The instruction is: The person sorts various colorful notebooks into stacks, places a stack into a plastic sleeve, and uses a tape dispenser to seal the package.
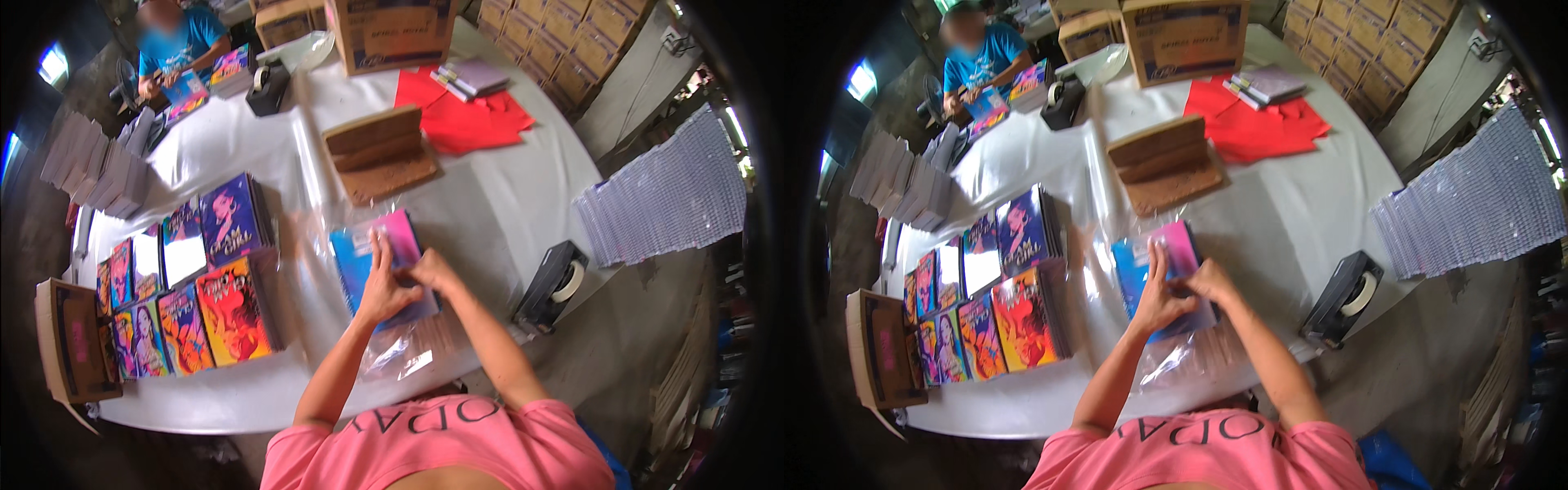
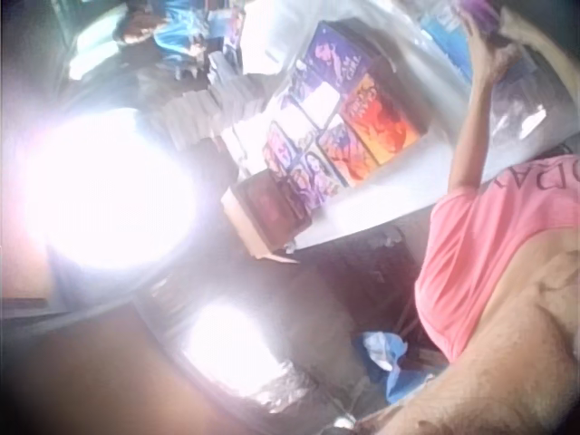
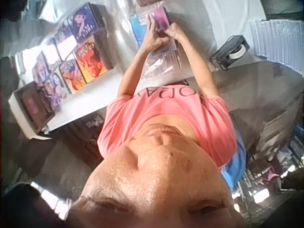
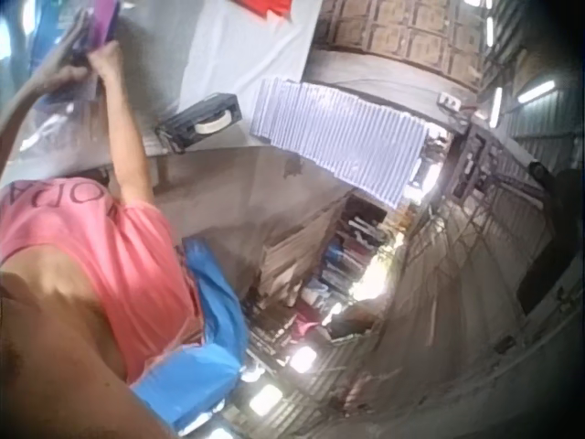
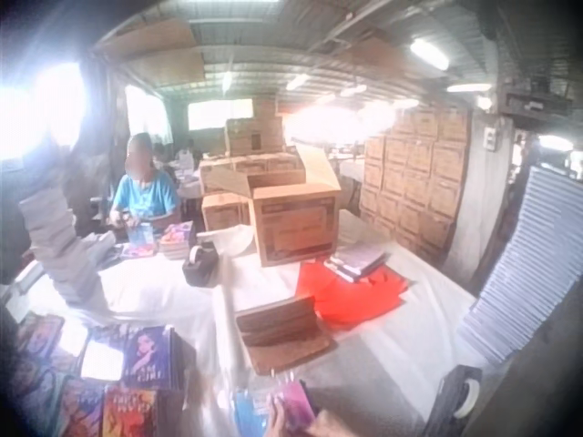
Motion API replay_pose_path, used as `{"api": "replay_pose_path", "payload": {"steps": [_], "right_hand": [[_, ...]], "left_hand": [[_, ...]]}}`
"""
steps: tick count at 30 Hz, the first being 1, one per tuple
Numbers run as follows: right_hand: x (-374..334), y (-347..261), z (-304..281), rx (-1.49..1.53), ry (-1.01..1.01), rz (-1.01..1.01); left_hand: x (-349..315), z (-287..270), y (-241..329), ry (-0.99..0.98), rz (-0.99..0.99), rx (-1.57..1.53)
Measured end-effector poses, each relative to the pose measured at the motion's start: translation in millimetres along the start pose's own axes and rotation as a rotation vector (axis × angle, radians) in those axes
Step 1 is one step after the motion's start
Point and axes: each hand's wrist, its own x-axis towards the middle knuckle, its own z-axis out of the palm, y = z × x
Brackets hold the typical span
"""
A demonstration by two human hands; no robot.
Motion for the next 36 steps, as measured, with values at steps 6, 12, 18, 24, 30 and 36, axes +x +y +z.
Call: {"api": "replay_pose_path", "payload": {"steps": [6,12,18,24,30,36], "right_hand": [[2.0,22.2,18.9,0.091,0.110,-0.096],[-25.7,-18.6,10.9,0.085,0.023,-0.300],[-18.0,-4.0,9.1,-0.071,-0.004,-0.309],[-14.6,1.0,11.1,-0.111,-0.020,-0.328],[-14.9,-0.8,7.3,-0.122,-0.053,-0.273],[-19.5,-9.6,10.7,-0.157,0.003,-0.256]], "left_hand": [[3.1,-4.6,-5.8,-0.008,0.177,-0.052],[-8.9,-21.8,13.0,-0.068,0.067,-0.679],[23.7,-98.9,-74.0,0.498,0.184,-0.335],[102.4,-118.3,-91.9,0.072,-0.005,-0.080],[130.5,-124.0,-65.8,0.799,0.242,0.294],[-25.4,-80.6,9.7,-0.144,0.263,0.523]]}}
